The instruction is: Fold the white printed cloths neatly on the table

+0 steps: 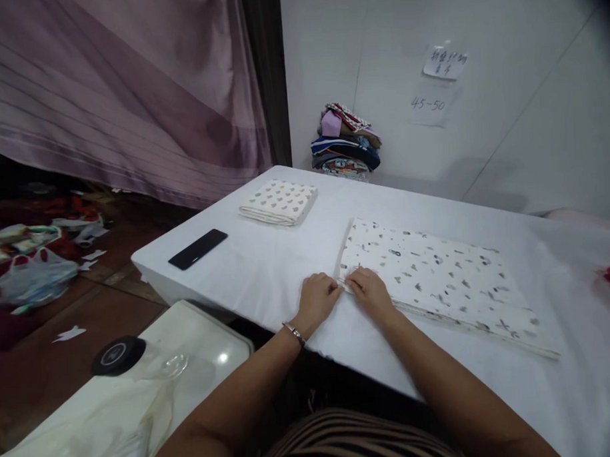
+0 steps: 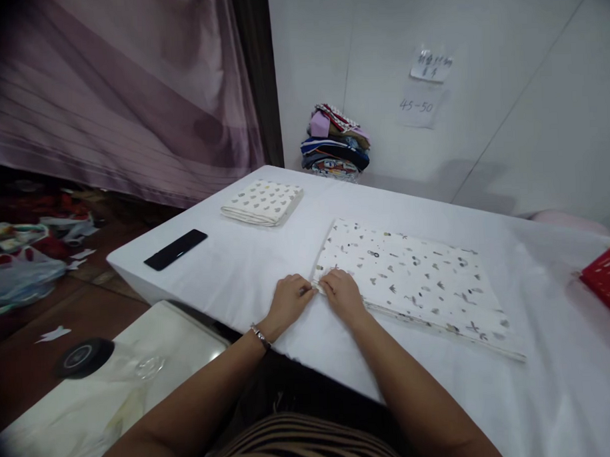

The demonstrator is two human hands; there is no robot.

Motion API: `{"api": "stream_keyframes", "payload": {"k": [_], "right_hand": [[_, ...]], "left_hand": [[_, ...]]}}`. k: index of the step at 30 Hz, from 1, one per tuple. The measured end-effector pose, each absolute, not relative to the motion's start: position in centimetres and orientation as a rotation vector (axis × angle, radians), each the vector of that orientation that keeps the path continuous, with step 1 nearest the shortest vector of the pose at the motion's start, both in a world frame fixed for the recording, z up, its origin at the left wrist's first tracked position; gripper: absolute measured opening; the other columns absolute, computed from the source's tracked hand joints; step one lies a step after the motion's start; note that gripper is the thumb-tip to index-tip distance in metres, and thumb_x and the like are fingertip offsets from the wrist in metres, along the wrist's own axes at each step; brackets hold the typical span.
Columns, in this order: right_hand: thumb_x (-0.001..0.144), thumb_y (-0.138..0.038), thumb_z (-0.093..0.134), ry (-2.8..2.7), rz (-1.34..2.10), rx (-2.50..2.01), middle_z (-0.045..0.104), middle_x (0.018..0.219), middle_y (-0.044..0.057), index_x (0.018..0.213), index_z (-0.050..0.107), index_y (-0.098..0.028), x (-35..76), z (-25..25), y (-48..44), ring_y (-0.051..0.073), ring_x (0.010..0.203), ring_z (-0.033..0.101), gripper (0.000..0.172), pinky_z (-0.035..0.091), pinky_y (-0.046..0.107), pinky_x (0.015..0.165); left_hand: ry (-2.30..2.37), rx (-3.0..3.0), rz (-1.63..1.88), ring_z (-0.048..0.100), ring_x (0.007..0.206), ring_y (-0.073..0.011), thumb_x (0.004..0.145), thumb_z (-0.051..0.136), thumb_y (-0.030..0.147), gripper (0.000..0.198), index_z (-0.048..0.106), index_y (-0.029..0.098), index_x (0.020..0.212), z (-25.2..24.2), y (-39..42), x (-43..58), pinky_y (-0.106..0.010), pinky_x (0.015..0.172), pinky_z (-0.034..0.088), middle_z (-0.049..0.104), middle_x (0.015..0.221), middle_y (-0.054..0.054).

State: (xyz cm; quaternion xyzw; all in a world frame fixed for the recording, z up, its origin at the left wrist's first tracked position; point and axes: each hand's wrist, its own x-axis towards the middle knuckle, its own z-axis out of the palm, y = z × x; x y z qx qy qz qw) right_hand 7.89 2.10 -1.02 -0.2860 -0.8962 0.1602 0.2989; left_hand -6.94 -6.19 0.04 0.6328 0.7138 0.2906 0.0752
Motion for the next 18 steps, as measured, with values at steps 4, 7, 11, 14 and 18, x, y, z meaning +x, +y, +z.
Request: {"api": "stream_keyframes", "payload": {"k": [4, 7, 11, 14, 18], "right_hand": [[0.092, -0.024, 0.042, -2.410, 0.287, -0.729, 0.059, 0.079, 0.005, 0.080, 0.060, -0.019, 8.22, -0.97, 1.81, 0.018, 0.080, 0.050, 0.022, 0.037, 0.031, 0.073], [0.092, -0.023, 0.041, -2.443, 0.228, -0.719, 0.059, 0.080, 0.005, 0.081, 0.059, -0.019, 8.25, -0.97, 1.69, 0.018, 0.080, 0.050, 0.022, 0.036, 0.031, 0.073], [0.092, -0.022, 0.041, -2.514, 0.171, -0.727, 0.058, 0.081, 0.005, 0.080, 0.059, -0.019, 8.03, -1.07, 1.66, 0.018, 0.079, 0.048, 0.021, 0.035, 0.031, 0.073], [0.091, -0.026, 0.043, -2.529, 0.172, -0.734, 0.058, 0.082, 0.005, 0.082, 0.059, -0.019, 7.94, -1.05, 1.62, 0.018, 0.080, 0.049, 0.019, 0.036, 0.031, 0.072], [0.091, -0.030, 0.046, -2.533, 0.186, -0.750, 0.058, 0.084, 0.006, 0.087, 0.059, -0.019, 7.95, -0.85, 1.46, 0.019, 0.082, 0.049, 0.017, 0.036, 0.031, 0.072]], "left_hand": [[2.103, 1.876, 0.886, 0.053, 0.079, -0.0156, 0.079, 0.061, 0.028, 0.012, 0.064, 0.020, 0.070, 0.16, -6.15, -7.10, -0.030, 0.074, 0.033, 0.062, 0.078, -0.001], [2.102, 1.869, 0.893, 0.053, 0.079, -0.0150, 0.079, 0.059, 0.027, 0.013, 0.063, 0.020, 0.069, 0.08, -6.08, -7.18, -0.030, 0.074, 0.033, 0.062, 0.077, 0.000], [2.111, 1.865, 0.906, 0.053, 0.077, -0.0144, 0.079, 0.059, 0.024, 0.014, 0.062, 0.019, 0.066, 0.06, -6.03, -7.15, -0.030, 0.073, 0.034, 0.061, 0.075, 0.001], [2.111, 1.867, 0.902, 0.053, 0.076, -0.0143, 0.078, 0.059, 0.023, 0.014, 0.061, 0.019, 0.066, 0.15, -6.01, -7.10, -0.030, 0.073, 0.034, 0.061, 0.074, 0.001], [2.110, 1.871, 0.878, 0.053, 0.077, -0.0145, 0.078, 0.059, 0.022, 0.012, 0.061, 0.019, 0.066, 0.21, -5.99, -7.09, -0.029, 0.074, 0.035, 0.061, 0.075, 0.000]]}}
